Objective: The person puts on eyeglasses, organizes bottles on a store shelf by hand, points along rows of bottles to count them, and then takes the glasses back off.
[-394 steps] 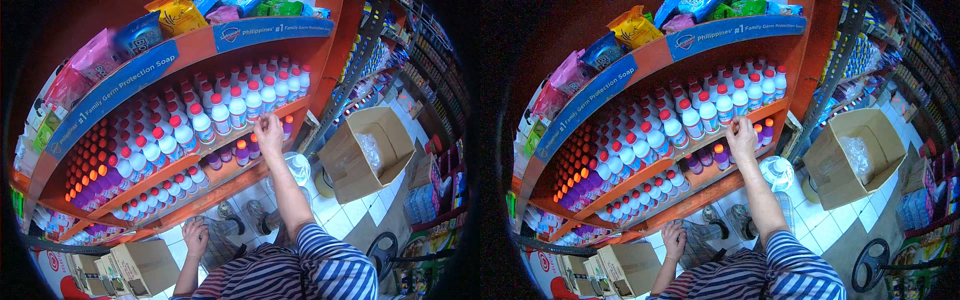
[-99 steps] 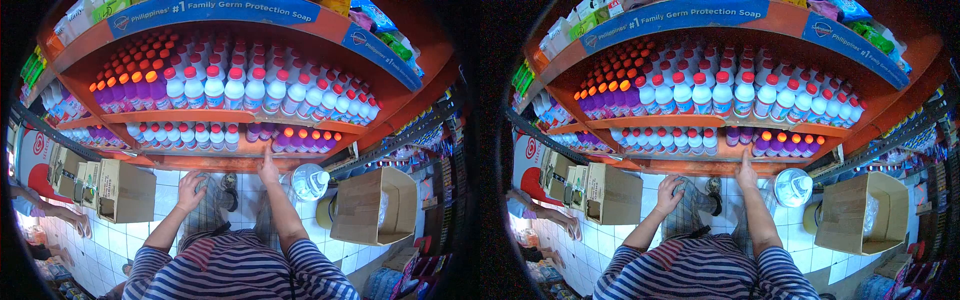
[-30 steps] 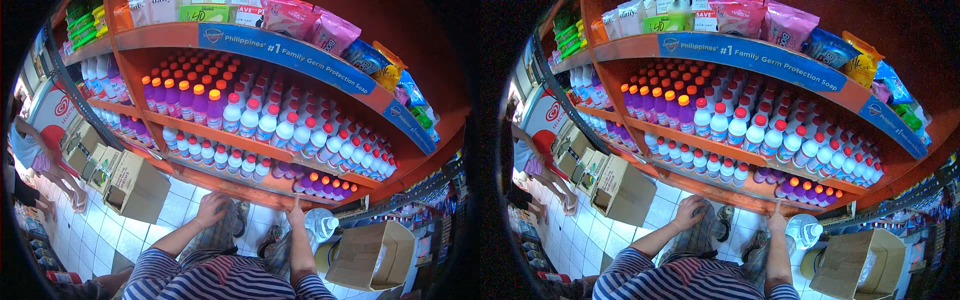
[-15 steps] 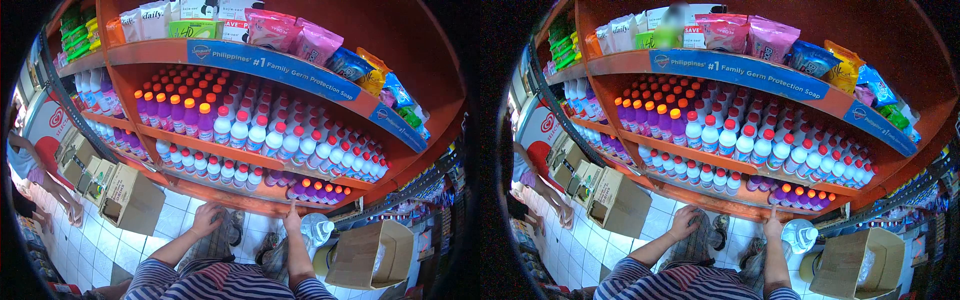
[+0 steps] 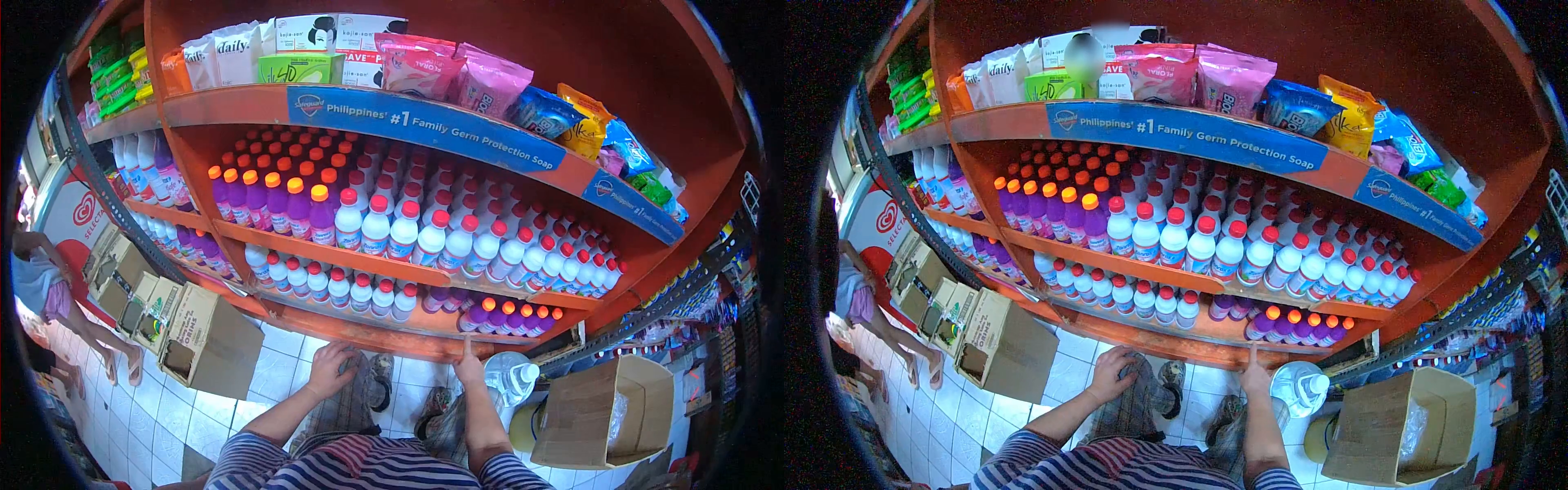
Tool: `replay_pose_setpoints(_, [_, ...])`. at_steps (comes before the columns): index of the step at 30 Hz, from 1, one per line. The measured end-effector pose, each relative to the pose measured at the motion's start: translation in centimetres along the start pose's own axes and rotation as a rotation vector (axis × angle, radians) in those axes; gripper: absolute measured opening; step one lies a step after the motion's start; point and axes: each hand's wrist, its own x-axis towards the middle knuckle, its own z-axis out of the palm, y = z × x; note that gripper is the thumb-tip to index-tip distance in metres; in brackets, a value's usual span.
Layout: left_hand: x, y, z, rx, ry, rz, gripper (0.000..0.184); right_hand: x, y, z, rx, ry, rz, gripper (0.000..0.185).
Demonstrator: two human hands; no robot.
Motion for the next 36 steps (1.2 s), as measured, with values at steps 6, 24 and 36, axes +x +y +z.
replay_pose_setpoints(6, [0.2, 0.3, -0.3, 0.004, -0.023, -0.016, 0.040, -0.2, -0.3, -0.7, 0.003, -0.021, 0.018, 0.089])
replay_pose_setpoints(24, [0.5, 0.6, -0.7, -0.009, -0.009, -0.001, 0.043, -0.5, -0.9, -1.5, 0.120, 0.130, 0.048, 0.083])
replay_pose_setpoints(36, [0.6, 0.7, -0.6, -0.006, 0.009, 0.003, 0.041, -0.3, -1.1, -1.5, 0.046, 0.051, 0.031, 0.087])
